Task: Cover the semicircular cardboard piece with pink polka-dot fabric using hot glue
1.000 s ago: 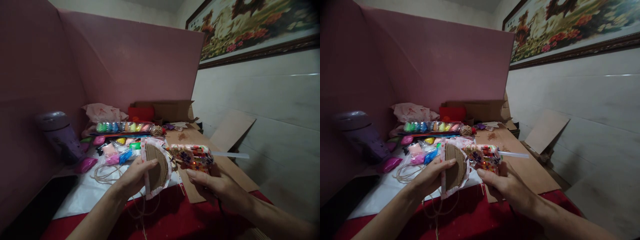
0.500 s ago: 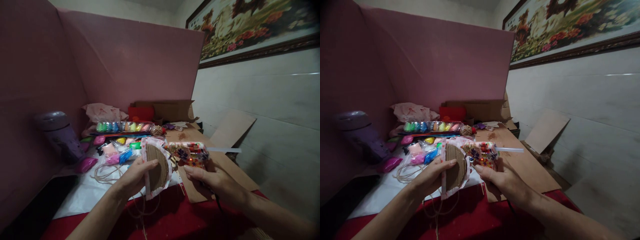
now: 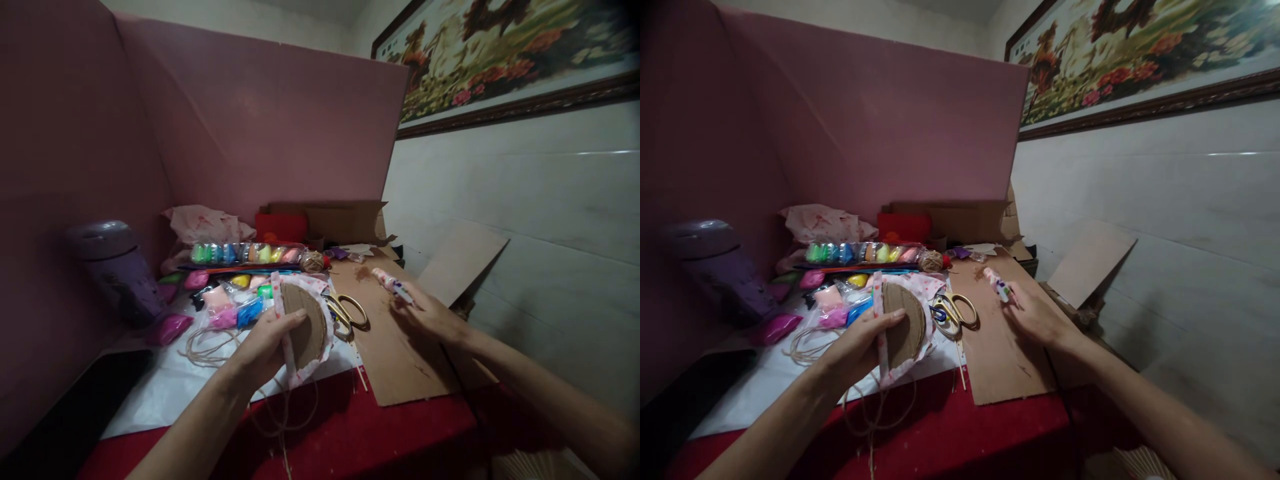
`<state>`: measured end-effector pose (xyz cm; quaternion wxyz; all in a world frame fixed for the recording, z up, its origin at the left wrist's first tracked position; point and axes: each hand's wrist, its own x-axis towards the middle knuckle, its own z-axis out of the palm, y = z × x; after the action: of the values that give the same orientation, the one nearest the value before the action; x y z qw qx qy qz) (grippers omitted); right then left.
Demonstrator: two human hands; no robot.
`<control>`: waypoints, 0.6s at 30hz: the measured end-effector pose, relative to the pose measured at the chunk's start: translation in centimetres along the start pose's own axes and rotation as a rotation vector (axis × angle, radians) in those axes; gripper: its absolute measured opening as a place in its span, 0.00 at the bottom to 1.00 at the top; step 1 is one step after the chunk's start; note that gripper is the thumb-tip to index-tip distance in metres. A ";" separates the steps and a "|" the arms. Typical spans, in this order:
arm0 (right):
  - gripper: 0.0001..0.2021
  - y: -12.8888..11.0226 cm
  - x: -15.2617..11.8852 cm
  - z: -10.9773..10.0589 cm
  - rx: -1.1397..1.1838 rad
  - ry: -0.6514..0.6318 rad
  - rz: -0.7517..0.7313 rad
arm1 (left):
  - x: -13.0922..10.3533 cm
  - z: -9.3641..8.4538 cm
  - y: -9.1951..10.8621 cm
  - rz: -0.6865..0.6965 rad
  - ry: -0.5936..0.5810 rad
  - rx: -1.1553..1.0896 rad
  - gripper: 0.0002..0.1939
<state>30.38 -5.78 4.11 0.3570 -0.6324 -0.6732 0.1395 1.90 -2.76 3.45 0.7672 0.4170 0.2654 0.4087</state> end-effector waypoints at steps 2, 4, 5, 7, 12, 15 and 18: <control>0.14 1.7 0.3 0.3 -0.152 -0.061 -0.039 | 0.0 0.0 0.0 0.001 0.011 -0.005 0.09; 0.16 2.9 0.4 0.5 -0.263 -0.130 -0.031 | 0.0 -0.1 0.1 0.002 0.021 -0.006 0.10; 0.16 3.3 0.4 0.5 -0.305 -0.159 -0.031 | -0.1 -0.1 0.2 0.006 0.025 -0.006 0.10; 0.17 3.6 0.4 0.4 -0.398 -0.192 -0.059 | -0.1 -0.1 0.2 0.011 0.020 -0.006 0.09; 0.15 -0.5 -0.8 0.3 -0.535 -0.032 -0.227 | -0.2 0.0 0.4 0.012 -0.013 -0.048 0.10; 0.10 -5.3 -1.9 1.8 -0.179 -0.013 -0.224 | -0.1 0.0 0.6 0.052 0.020 -0.102 0.09; 0.13 -8.5 -2.2 4.6 0.279 -0.207 -0.061 | -0.1 0.0 1.0 0.106 0.079 -0.147 0.09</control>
<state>20.83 -7.99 5.59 0.3744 -0.5383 -0.6991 0.2851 1.48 -2.53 4.28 0.7619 0.3566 0.2422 0.4834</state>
